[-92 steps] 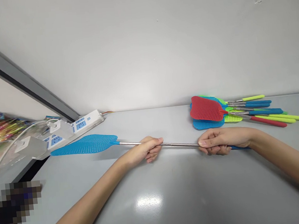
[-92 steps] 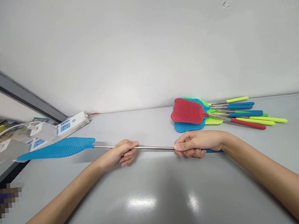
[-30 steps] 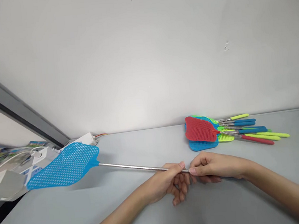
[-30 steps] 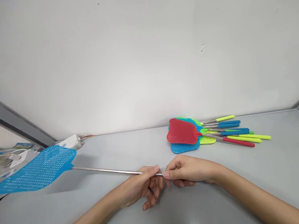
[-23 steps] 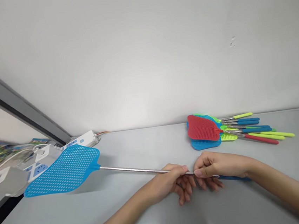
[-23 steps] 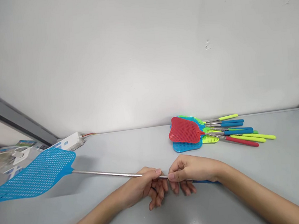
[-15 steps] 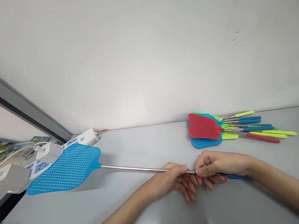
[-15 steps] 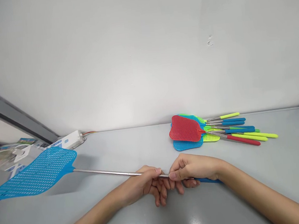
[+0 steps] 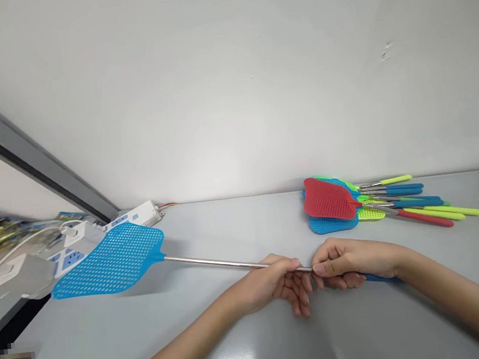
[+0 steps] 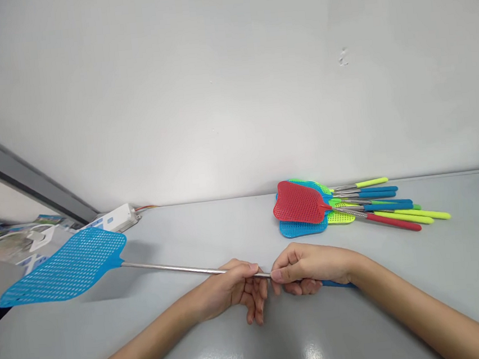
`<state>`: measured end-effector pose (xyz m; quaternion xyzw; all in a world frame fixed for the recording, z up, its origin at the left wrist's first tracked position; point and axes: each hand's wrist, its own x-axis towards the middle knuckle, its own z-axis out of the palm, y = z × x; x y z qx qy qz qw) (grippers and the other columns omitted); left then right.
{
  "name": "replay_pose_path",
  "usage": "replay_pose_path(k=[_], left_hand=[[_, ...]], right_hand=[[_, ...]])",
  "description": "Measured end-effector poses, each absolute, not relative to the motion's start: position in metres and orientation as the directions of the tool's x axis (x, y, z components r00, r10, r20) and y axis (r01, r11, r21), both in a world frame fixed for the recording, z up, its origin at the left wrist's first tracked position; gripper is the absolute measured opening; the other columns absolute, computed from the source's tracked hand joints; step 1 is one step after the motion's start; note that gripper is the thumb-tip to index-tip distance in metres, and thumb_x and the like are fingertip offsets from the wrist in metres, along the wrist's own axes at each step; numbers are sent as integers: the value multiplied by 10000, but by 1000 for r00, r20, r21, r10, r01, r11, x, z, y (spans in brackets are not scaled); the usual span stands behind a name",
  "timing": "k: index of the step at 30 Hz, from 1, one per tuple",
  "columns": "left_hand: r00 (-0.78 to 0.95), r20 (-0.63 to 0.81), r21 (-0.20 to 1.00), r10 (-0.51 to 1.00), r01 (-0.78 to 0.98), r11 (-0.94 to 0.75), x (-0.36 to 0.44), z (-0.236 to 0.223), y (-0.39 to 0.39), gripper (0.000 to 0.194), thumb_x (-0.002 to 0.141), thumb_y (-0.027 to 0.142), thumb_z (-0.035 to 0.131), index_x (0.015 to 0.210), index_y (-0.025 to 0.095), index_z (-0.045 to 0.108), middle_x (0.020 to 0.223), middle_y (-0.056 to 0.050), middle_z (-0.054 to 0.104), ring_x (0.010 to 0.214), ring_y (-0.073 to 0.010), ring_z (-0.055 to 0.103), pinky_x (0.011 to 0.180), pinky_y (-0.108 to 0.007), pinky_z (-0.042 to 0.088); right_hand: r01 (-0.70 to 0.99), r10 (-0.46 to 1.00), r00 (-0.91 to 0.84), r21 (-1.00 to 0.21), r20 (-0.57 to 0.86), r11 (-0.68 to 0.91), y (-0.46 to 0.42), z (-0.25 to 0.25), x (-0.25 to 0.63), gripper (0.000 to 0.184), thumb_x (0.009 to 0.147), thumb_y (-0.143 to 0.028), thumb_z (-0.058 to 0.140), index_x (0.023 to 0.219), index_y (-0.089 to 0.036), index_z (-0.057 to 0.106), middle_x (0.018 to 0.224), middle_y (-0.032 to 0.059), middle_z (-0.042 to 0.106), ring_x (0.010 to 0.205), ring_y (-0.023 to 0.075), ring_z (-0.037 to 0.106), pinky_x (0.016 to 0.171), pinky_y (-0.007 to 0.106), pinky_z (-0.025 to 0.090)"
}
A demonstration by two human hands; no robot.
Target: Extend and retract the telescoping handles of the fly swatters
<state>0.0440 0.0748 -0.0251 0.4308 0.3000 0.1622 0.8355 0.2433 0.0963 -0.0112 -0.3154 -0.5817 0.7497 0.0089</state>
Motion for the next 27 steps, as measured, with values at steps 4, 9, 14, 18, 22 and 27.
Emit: replay_pose_path(k=[4, 9, 14, 18, 22, 27], left_hand=[[773, -372, 817, 514, 10, 576, 43, -24, 75, 361, 791, 333, 333, 626, 89, 542, 510, -54, 559, 439, -128, 550, 426, -216, 404], [769, -401, 830, 498, 74, 553, 41, -21, 75, 343, 796, 336, 313, 531, 146, 418, 389, -6, 506, 300, -110, 466, 288, -185, 301], [721, -386, 881, 575, 104, 461, 38, -9, 79, 345, 794, 311, 337, 484, 162, 358, 327, 15, 453, 278, -99, 444, 281, -180, 251], [706, -395, 875, 589, 94, 474, 36, -7, 80, 350, 788, 311, 346, 471, 162, 357, 320, 17, 448, 277, -99, 442, 292, -188, 245], [654, -465, 804, 597, 28, 595, 38, -13, 72, 368, 772, 391, 351, 507, 148, 429, 323, 30, 426, 294, -104, 449, 315, -192, 238], [734, -533, 670, 421, 63, 739, 49, 5, 51, 653, 732, 628, 147, 586, 118, 527, 430, -24, 505, 376, -122, 478, 400, -224, 321]], right_hand=[[363, 372, -803, -877, -466, -315, 96, -8, 243, 378, 751, -476, 461, 776, -112, 558, 533, -36, 400, 412, 34, 281, 367, 176, 185], [416, 347, -795, -864, -497, -283, 98, -3, 247, 365, 757, -474, 457, 776, -121, 546, 536, -36, 387, 429, 38, 290, 370, 170, 184], [440, 369, -784, -867, -499, -236, 104, -3, 256, 363, 757, -482, 453, 718, -126, 517, 528, -39, 372, 434, 39, 283, 363, 165, 185], [442, 394, -774, -868, -496, -225, 105, -2, 257, 358, 753, -476, 463, 709, -124, 515, 543, -35, 377, 445, 37, 290, 366, 161, 185], [419, 402, -771, -869, -494, -264, 105, -3, 256, 340, 758, -446, 476, 718, -113, 532, 535, -35, 381, 435, 33, 295, 357, 157, 179], [388, 273, -822, -842, -500, -376, 105, -6, 260, 303, 783, -371, 469, 749, -88, 572, 472, -48, 376, 351, 15, 214, 314, 169, 118]])
